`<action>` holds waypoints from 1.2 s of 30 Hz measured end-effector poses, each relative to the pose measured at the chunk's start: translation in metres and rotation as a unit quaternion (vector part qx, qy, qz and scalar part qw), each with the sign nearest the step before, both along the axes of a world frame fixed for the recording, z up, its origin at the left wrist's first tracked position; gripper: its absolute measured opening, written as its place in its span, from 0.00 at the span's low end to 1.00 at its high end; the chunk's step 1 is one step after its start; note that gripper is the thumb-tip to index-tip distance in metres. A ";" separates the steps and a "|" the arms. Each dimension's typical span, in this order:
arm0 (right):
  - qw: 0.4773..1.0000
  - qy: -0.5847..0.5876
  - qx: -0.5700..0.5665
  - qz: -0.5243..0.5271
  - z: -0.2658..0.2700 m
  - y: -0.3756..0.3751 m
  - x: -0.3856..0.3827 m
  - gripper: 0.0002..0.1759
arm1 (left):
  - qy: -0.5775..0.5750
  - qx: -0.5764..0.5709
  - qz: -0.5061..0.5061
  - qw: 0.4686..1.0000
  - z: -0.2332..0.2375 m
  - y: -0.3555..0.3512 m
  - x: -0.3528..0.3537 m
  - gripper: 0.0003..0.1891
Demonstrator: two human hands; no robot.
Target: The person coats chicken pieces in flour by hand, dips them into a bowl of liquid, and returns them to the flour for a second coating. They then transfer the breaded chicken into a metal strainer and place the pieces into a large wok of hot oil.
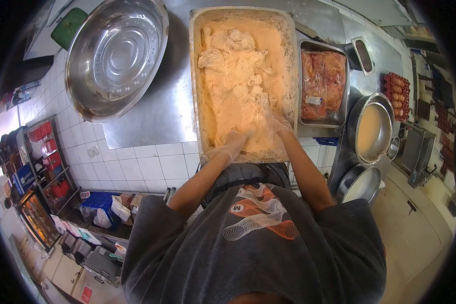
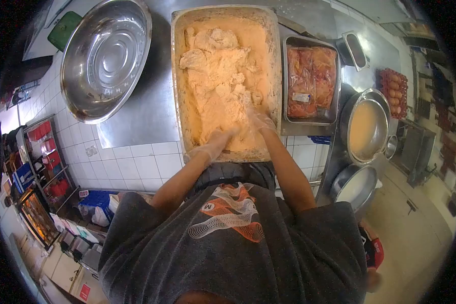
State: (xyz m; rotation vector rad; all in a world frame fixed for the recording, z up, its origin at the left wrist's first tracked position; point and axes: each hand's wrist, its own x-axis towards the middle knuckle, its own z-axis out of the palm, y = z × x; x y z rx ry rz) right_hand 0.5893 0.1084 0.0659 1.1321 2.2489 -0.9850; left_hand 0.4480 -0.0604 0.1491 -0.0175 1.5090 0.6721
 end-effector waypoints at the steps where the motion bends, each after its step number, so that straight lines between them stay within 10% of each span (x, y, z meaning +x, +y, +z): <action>1: 0.997 0.052 -0.023 -0.060 -0.002 -0.007 0.004 0.36 | -0.065 0.034 0.111 0.991 0.003 0.002 0.000 0.52; 4: 0.896 0.177 -0.223 -0.341 0.003 -0.036 -0.004 0.37 | -0.172 0.059 0.325 0.928 -0.010 0.003 0.010 0.48; 7: 0.608 0.259 -0.443 -0.606 0.043 -0.044 -0.045 0.38 | -0.112 0.012 0.280 0.953 -0.046 0.004 0.006 0.43; 13: 0.503 0.291 -0.543 -0.607 0.125 -0.026 -0.067 0.41 | 0.017 0.023 0.224 0.974 0.057 0.017 -0.046 0.49; 19: 0.568 0.284 -0.480 -0.605 0.198 -0.021 -0.099 0.40 | 0.138 0.015 0.183 0.973 0.061 0.024 -0.062 0.44; 24: 0.746 0.339 -0.248 -0.517 0.205 -0.022 -0.091 0.44 | 0.194 0.094 0.220 0.951 0.071 0.020 -0.059 0.52; 28: 0.929 0.072 0.028 -0.363 0.133 0.010 -0.101 0.46 | 0.337 -0.037 0.262 0.904 0.004 0.044 -0.052 0.52; 32: 0.810 0.273 -0.100 -0.509 0.057 0.024 -0.126 0.48 | 0.260 -0.038 0.273 0.926 -0.040 0.077 -0.089 0.57; 34: 0.608 0.405 -0.390 -0.561 0.048 0.032 -0.130 0.49 | 0.193 0.002 0.305 0.933 -0.054 0.083 -0.102 0.60; 36: 0.594 0.399 -0.415 -0.562 0.051 0.040 -0.131 0.45 | 0.188 0.042 0.346 0.918 -0.076 0.090 -0.104 0.62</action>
